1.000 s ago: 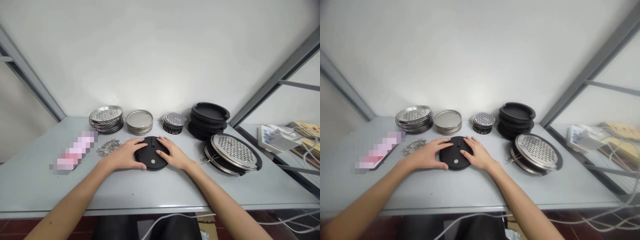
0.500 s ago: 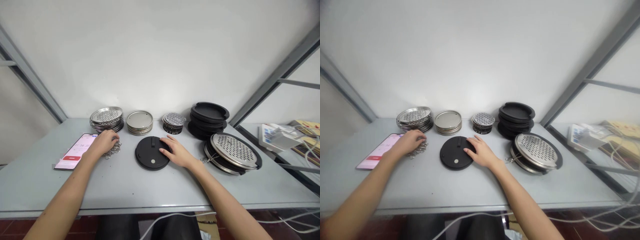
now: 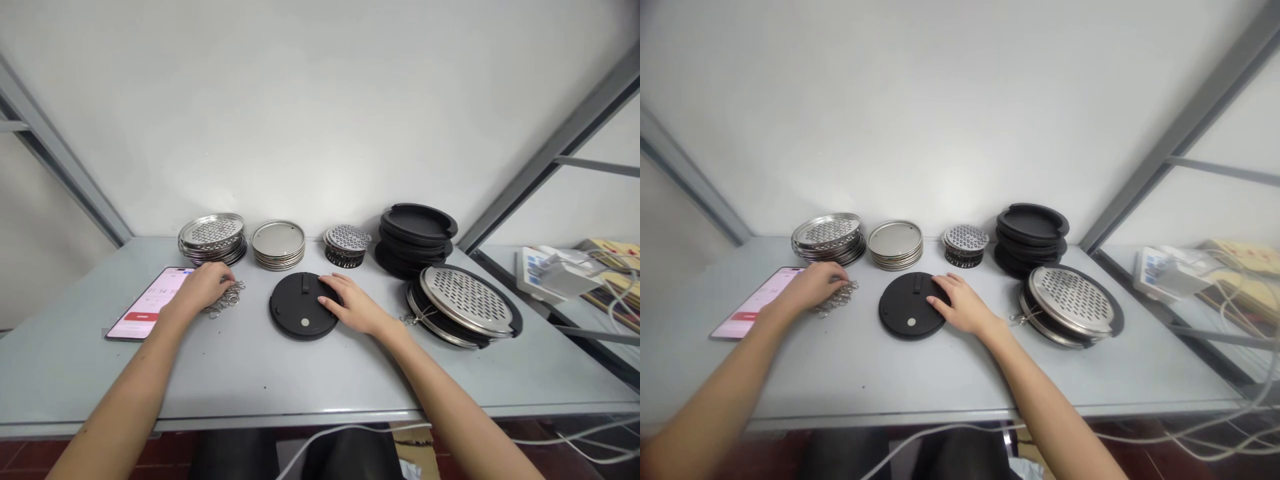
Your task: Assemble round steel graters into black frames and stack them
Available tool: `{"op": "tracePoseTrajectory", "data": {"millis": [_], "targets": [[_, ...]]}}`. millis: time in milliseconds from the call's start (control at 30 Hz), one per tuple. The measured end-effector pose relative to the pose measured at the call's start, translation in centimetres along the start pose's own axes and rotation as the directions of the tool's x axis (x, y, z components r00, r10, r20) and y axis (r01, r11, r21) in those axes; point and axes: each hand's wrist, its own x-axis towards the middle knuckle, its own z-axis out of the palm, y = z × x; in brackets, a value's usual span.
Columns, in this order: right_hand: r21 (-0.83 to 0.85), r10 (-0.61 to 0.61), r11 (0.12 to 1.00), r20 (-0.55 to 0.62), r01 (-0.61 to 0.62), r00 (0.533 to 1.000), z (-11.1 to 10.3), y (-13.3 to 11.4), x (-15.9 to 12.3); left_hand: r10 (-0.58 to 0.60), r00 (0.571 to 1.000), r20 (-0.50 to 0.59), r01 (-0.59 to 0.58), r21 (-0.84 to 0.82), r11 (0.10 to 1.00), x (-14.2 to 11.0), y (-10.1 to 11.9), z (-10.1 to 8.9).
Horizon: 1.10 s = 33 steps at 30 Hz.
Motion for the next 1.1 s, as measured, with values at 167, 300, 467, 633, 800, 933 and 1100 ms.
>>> {"op": "tracePoseTrajectory", "data": {"millis": [167,300,467,633,800,933,1100], "targets": [[0.024,-0.019,1.0,-0.009,0.019,1.0,-0.2,-0.3,0.1,0.0,1.0,-0.016,0.001,0.053,0.999,-0.2,1.1,-0.4],[0.025,-0.017,1.0,-0.007,0.017,1.0,-0.4,-0.5,0.0,-0.043,0.996,-0.08,0.048,0.068,0.997,-0.3,1.8,-0.8],[0.02,-0.018,1.0,-0.005,0.018,1.0,-0.3,-0.4,0.0,0.001,0.965,-0.263,-0.036,-0.129,0.991,-0.5,3.5,-1.1],[0.017,-0.026,1.0,-0.025,0.026,0.999,-0.1,-0.2,0.1,0.176,0.867,-0.467,-0.308,-0.224,0.924,-1.0,6.3,-0.1],[0.053,-0.041,0.997,-0.135,0.048,0.99,-0.4,-1.3,0.1,0.356,0.738,-0.573,-0.545,-0.195,0.816,-2.0,9.4,1.5],[0.132,-0.162,0.972,-0.211,0.192,0.964,-0.4,-2.5,0.1,0.443,0.685,-0.578,-0.638,-0.183,0.748,-2.7,11.0,2.7],[0.175,-0.232,0.945,-0.233,0.275,0.944,0.7,-2.9,0.1,0.455,0.664,-0.593,-0.68,-0.228,0.696,-2.9,11.7,3.5]]}}
